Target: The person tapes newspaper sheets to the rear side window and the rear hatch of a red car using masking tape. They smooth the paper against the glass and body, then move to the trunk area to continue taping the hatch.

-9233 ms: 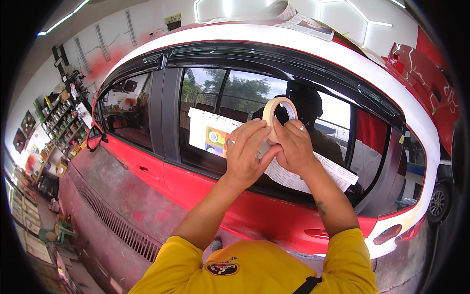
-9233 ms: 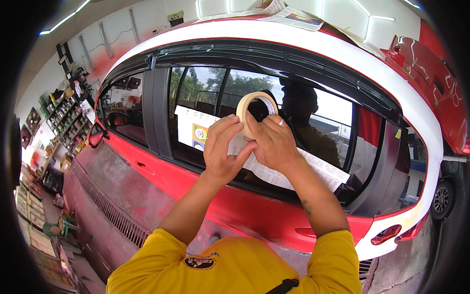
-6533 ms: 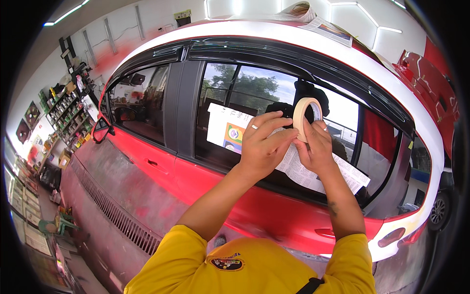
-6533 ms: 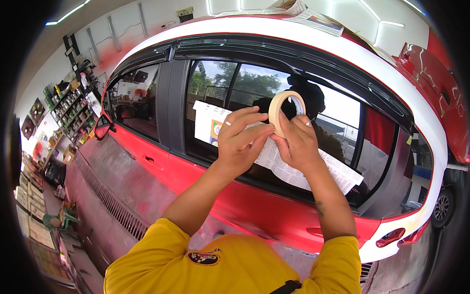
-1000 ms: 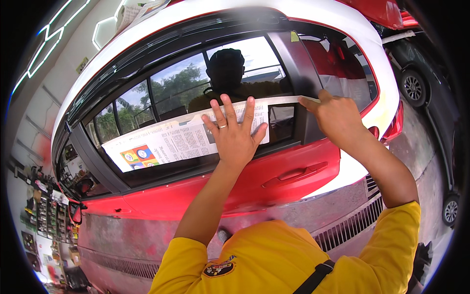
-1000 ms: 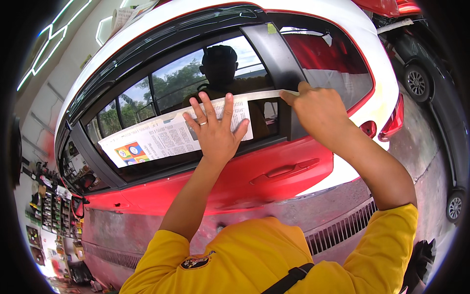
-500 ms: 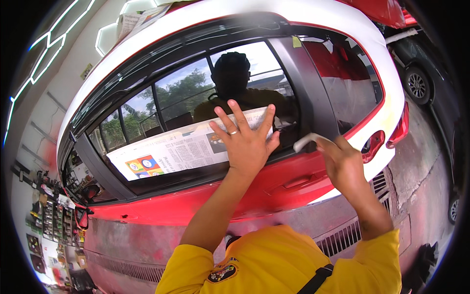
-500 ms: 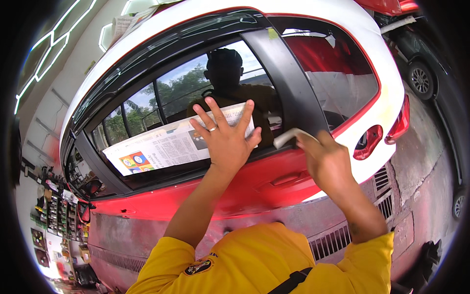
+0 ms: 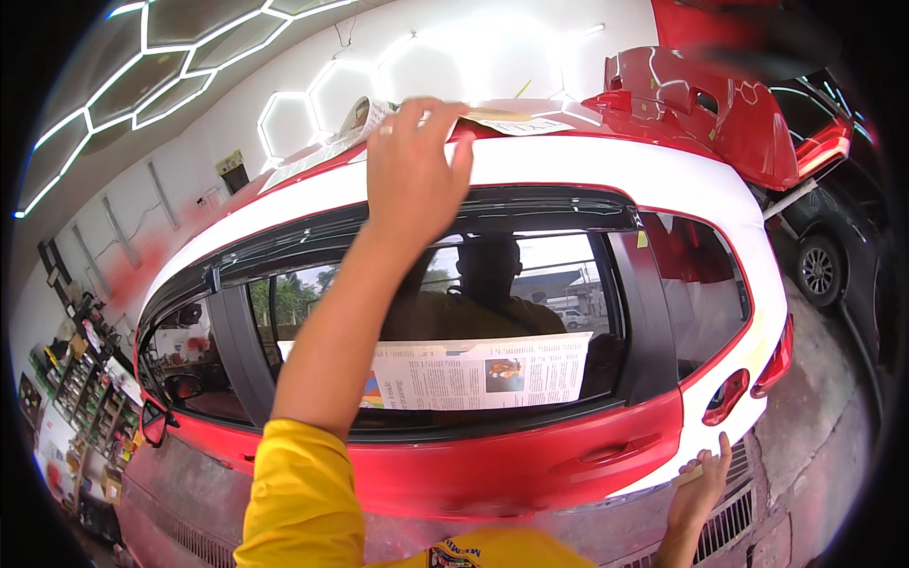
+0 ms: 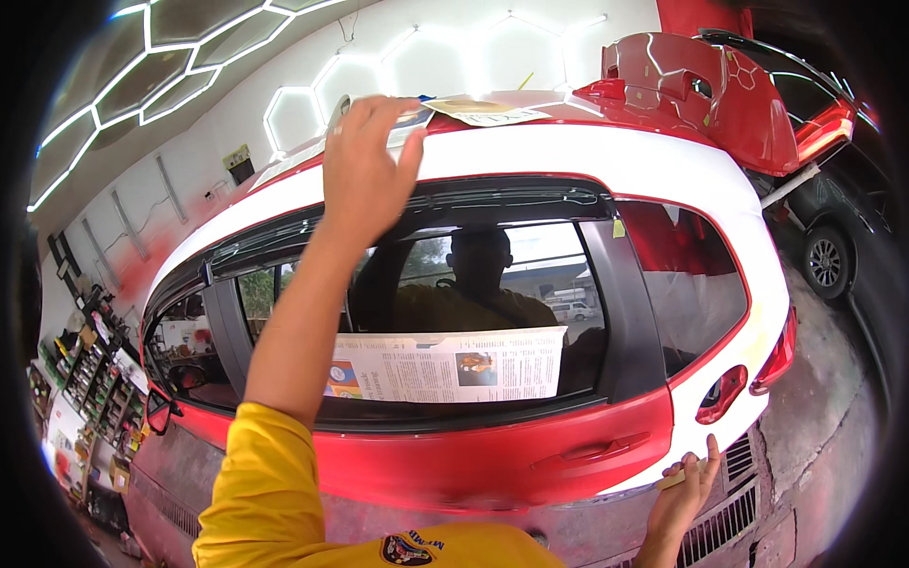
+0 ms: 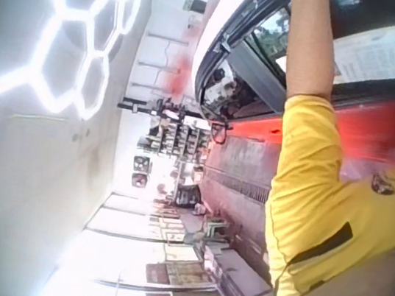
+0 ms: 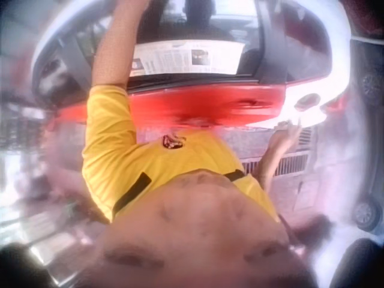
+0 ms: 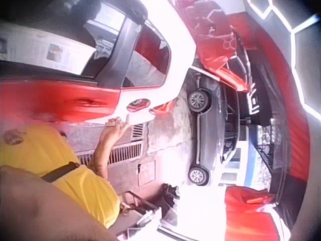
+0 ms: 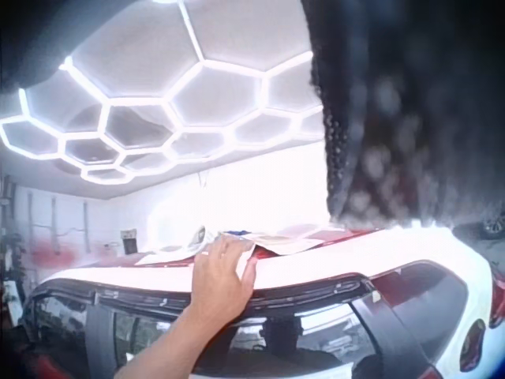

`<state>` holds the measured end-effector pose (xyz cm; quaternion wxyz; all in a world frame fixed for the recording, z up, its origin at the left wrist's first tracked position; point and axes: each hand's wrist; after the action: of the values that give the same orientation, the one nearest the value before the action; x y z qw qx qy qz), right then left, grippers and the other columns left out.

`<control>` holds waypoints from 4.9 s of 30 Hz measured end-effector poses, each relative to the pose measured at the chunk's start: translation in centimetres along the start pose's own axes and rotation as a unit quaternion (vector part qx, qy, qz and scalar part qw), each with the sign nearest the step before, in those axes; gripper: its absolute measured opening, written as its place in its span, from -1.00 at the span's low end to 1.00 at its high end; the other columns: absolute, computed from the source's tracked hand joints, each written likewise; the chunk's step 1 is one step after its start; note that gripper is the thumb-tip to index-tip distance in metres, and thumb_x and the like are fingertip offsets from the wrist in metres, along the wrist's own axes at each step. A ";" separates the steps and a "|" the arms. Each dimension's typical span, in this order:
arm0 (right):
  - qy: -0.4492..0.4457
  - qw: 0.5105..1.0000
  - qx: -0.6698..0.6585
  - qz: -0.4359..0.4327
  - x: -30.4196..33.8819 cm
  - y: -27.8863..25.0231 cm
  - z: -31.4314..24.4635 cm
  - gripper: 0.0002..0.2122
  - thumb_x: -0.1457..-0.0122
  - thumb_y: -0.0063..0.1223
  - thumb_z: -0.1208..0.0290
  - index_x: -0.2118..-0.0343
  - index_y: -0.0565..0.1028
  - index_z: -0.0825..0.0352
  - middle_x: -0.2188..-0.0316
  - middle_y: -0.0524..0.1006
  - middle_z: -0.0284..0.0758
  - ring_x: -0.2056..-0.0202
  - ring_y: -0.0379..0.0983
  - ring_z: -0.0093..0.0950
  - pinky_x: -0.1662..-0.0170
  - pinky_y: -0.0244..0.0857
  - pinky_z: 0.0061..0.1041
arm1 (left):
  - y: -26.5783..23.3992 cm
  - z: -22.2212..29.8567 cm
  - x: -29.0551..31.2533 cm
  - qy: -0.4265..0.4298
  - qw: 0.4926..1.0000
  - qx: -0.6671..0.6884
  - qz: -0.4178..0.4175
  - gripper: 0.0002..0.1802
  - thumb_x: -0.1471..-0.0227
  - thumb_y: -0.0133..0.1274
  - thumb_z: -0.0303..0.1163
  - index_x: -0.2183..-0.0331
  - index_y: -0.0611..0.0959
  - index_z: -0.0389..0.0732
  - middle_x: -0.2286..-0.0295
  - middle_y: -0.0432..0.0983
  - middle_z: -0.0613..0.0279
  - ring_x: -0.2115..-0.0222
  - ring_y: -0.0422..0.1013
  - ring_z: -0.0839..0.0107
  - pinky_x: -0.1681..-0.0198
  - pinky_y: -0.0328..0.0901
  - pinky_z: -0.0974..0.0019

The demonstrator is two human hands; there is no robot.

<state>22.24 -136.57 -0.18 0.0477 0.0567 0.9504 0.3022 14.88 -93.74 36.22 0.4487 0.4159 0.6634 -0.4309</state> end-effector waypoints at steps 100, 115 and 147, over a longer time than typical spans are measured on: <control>-0.747 0.470 0.414 -0.222 -3.9 23.6 4.9 -0.81 0.06 0.32 0.52 0.32 0.71 0.25 0.33 0.55 -0.24 0.26 0.52 -0.21 0.25 0.44 -0.22 | -18.2 -16.8 31.2 -0.055 0.983 -0.137 -0.108 -0.61 0.18 0.36 -0.65 0.25 0.87 -0.06 0.21 0.69 0.37 0.19 0.55 0.22 0.17 0.53 0.18; -0.740 0.480 0.406 -0.238 -5.3 23.2 5.4 -0.81 0.10 0.32 0.57 0.36 0.65 0.24 0.36 0.54 -0.24 0.26 0.53 -0.18 0.29 0.44 -0.21 | -18.9 -18.1 30.8 0.026 0.986 -0.100 -0.131 -0.61 0.20 0.33 -0.70 0.23 0.84 -0.16 0.31 0.65 0.29 0.21 0.56 0.18 0.16 0.51 0.13; -0.699 0.547 0.389 -0.246 -4.6 23.3 4.8 -0.77 0.10 0.35 0.72 0.34 0.69 0.31 0.33 0.60 -0.29 0.30 0.56 -0.23 0.30 0.47 -0.24 | -19.0 -20.2 29.9 0.100 0.976 -0.085 -0.175 -0.53 0.27 0.38 -0.71 0.20 0.80 -0.19 0.28 0.58 0.26 0.27 0.55 0.19 0.22 0.49 0.13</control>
<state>29.27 -115.56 9.66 0.7425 0.0274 0.6184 -0.2560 -15.22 -75.11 15.99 0.3313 0.2948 0.8016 -0.4010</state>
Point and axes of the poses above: each hand's wrist, its own x-axis away from the middle knuckle, its own y-axis out of the palm, z = x × y
